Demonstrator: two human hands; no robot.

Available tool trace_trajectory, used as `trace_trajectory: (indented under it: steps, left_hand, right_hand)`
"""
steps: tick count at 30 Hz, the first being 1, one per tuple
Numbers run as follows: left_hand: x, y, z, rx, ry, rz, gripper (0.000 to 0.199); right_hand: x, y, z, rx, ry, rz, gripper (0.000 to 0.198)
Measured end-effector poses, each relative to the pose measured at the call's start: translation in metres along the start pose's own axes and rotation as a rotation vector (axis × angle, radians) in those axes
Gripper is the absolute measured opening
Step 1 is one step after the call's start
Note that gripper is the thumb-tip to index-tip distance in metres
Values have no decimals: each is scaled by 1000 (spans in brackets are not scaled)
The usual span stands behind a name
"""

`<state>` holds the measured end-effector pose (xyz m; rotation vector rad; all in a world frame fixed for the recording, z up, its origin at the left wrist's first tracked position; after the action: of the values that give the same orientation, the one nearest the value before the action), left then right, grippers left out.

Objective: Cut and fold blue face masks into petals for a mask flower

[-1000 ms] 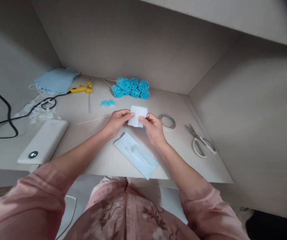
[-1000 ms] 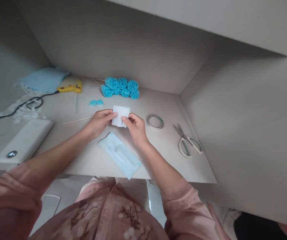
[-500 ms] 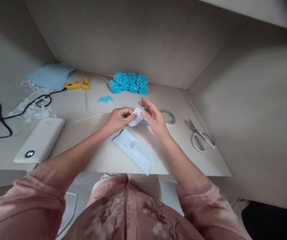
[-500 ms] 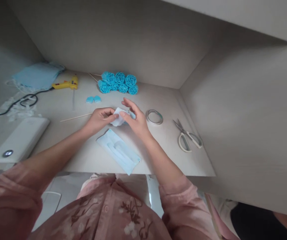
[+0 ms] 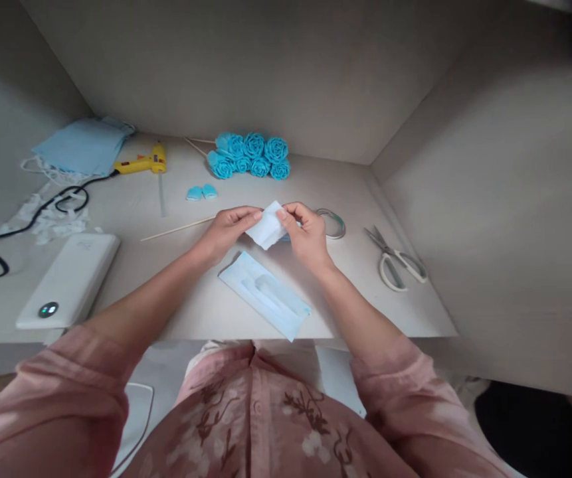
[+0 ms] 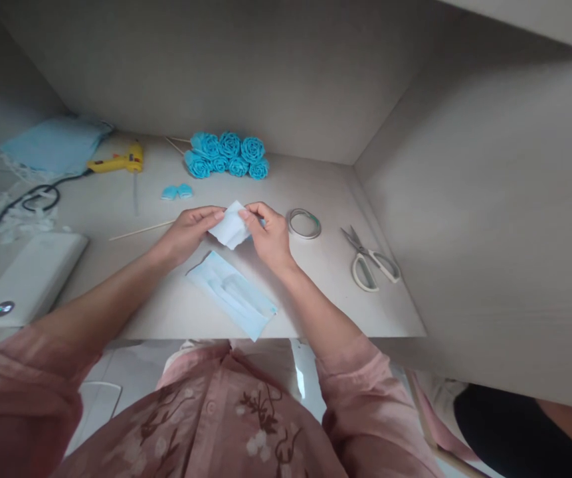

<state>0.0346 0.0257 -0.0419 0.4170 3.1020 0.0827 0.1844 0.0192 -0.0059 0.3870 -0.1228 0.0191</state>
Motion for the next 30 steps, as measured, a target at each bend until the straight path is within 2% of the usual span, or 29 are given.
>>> trace_trajectory:
  steps: [3, 8, 13, 22, 26, 30]
  left_hand:
    - [-3, -1, 3, 38, 35, 19, 44]
    - [6, -2, 3, 55, 81, -80, 44]
    - [9, -1, 2, 46, 70, -113, 44]
    - [11, -1, 3, -5, 30, -120, 41]
    - [13, 1, 8, 9, -44, -122, 41]
    - [22, 4, 16, 42, -142, -177, 40]
  right_hand:
    - [2, 0, 0, 8, -14, -16, 24]
    - [1, 1, -3, 7, 5, -15, 30]
    - [-6, 2, -8, -26, 122, 36, 30]
    - [2, -1, -3, -4, 20, -66, 20]
    - [18, 4, -7, -6, 12, -150, 17]
    - [53, 17, -6, 50, 94, -289, 19]
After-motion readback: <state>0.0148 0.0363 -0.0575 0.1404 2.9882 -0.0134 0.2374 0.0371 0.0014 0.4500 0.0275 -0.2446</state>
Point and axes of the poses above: each hand's wrist, its own y-axis towards the middle knuckle, its own x-axis out of the back of the hand, z = x × y, the point moved 10 cm from there along y, towards the middle knuckle, and after that the axes turned 9 degrees about y, right-handed, at the moved point
